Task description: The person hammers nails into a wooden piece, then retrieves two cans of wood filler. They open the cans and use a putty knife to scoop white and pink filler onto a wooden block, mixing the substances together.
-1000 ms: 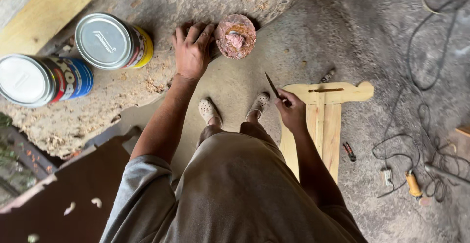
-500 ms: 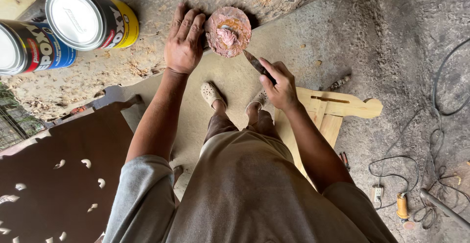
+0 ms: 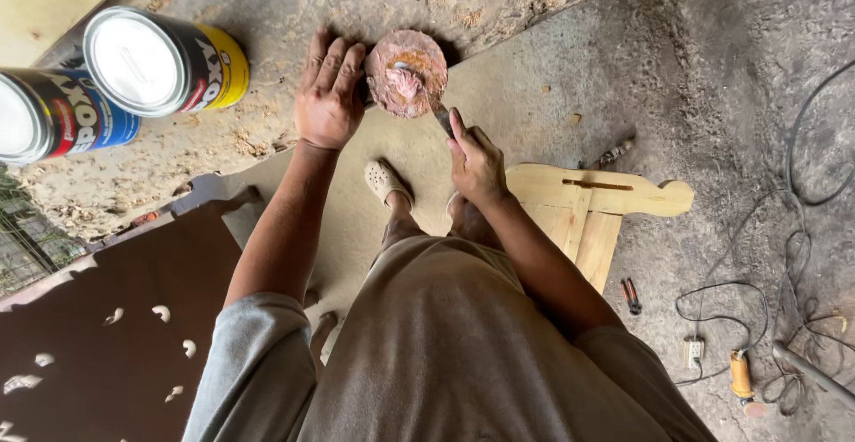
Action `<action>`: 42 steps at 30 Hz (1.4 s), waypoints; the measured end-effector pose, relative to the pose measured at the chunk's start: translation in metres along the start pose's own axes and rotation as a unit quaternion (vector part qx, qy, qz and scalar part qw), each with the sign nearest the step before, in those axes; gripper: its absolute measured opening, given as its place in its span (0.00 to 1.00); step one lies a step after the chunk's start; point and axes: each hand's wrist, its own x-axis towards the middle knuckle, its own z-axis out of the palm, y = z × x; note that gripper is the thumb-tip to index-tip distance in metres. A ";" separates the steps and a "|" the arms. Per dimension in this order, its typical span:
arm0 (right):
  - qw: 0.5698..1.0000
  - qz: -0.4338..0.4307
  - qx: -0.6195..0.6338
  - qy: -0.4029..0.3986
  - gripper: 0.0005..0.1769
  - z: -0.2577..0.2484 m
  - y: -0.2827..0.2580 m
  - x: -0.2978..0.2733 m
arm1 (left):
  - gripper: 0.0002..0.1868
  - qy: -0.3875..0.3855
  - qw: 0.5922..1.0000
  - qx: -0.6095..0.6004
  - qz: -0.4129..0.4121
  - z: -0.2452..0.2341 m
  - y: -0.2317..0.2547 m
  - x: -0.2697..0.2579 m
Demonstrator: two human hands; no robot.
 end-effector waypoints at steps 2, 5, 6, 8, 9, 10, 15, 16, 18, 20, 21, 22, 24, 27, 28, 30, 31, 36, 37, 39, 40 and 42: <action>1.000 0.011 0.007 -0.009 0.31 0.001 -0.001 -0.006 | 0.18 0.000 1.000 -0.011 0.000 -0.001 -0.002 0.000; 1.000 0.013 0.005 -0.016 0.31 0.000 0.003 -0.007 | 0.17 0.008 1.000 -0.013 0.005 0.000 -0.002 0.002; 1.000 0.013 0.002 -0.016 0.31 0.000 0.003 -0.011 | 0.17 0.010 1.000 -0.012 0.007 -0.001 -0.002 0.002; 1.000 0.012 0.013 -0.015 0.29 -0.002 0.008 -0.019 | 0.17 0.005 1.000 -0.014 0.003 -0.001 -0.002 0.002; 0.999 0.011 0.027 -0.013 0.28 -0.005 0.012 -0.024 | 0.17 0.002 1.000 -0.015 0.000 -0.002 -0.002 0.001; 0.999 0.010 0.041 -0.012 0.27 -0.009 0.016 -0.030 | 0.17 0.000 1.000 -0.011 0.001 -0.002 -0.002 0.000; 0.992 0.109 0.070 -0.004 0.25 -0.029 0.027 -0.033 | 0.17 -0.009 1.000 -0.025 -0.005 -0.003 0.000 0.004; 0.991 0.113 0.077 0.010 0.25 -0.033 0.021 -0.036 | 0.17 -0.010 1.000 -0.025 0.000 -0.003 -0.001 0.004; 0.994 0.070 0.078 0.006 0.24 -0.036 0.023 -0.011 | 0.18 -0.014 0.999 -0.028 0.011 -0.001 -0.006 0.006; 0.997 0.041 0.069 0.005 0.24 -0.029 0.012 0.006 | 0.18 -0.009 1.000 -0.024 0.007 -0.004 0.000 0.002; 0.998 0.033 0.059 0.005 0.24 -0.022 0.005 0.014 | 0.17 0.000 1.000 -0.019 0.007 -0.006 0.000 0.005; 0.998 0.029 0.046 0.004 0.24 -0.019 0.000 0.016 | 0.17 0.000 1.000 -0.025 0.003 -0.007 0.001 0.007; 0.999 0.022 0.006 0.032 0.25 -0.017 -0.002 0.009 | 0.15 -0.004 0.999 -0.038 -0.007 -0.007 0.003 0.007; 0.999 0.033 0.001 -0.010 0.26 -0.025 0.010 -0.013 | 0.15 -0.008 0.999 -0.040 -0.001 -0.006 0.000 0.006; 0.998 0.043 0.009 -0.038 0.26 -0.031 0.014 -0.026 | 0.15 -0.013 0.999 -0.039 -0.003 -0.007 0.000 0.003; 0.996 0.074 0.034 -0.045 0.23 -0.040 0.017 -0.048 | 0.15 -0.013 0.999 -0.036 0.002 -0.005 -0.003 0.010; 0.994 0.085 0.046 -0.043 0.21 -0.041 0.021 -0.048 | 0.15 -0.015 0.998 -0.054 0.004 -0.005 -0.003 0.015; 0.991 0.091 0.092 -0.044 0.16 -0.045 0.026 -0.021 | 0.15 -0.037 0.997 -0.060 -0.010 -0.015 0.000 0.010; 0.995 0.025 0.094 -0.019 0.16 -0.046 0.025 -0.009 | 0.15 -0.037 0.997 -0.059 -0.010 -0.017 0.003 0.010; 0.997 0.006 0.074 -0.009 0.17 -0.050 0.024 0.014 | 0.15 -0.028 0.998 -0.053 -0.006 -0.017 0.005 0.014; 0.998 0.004 0.063 -0.009 0.18 -0.054 0.022 0.017 | 0.15 -0.027 0.998 -0.048 -0.004 -0.015 0.005 0.014; 0.998 0.006 0.064 -0.005 0.19 -0.064 0.025 0.021 | 0.15 -0.025 0.999 -0.037 -0.005 -0.013 0.004 0.011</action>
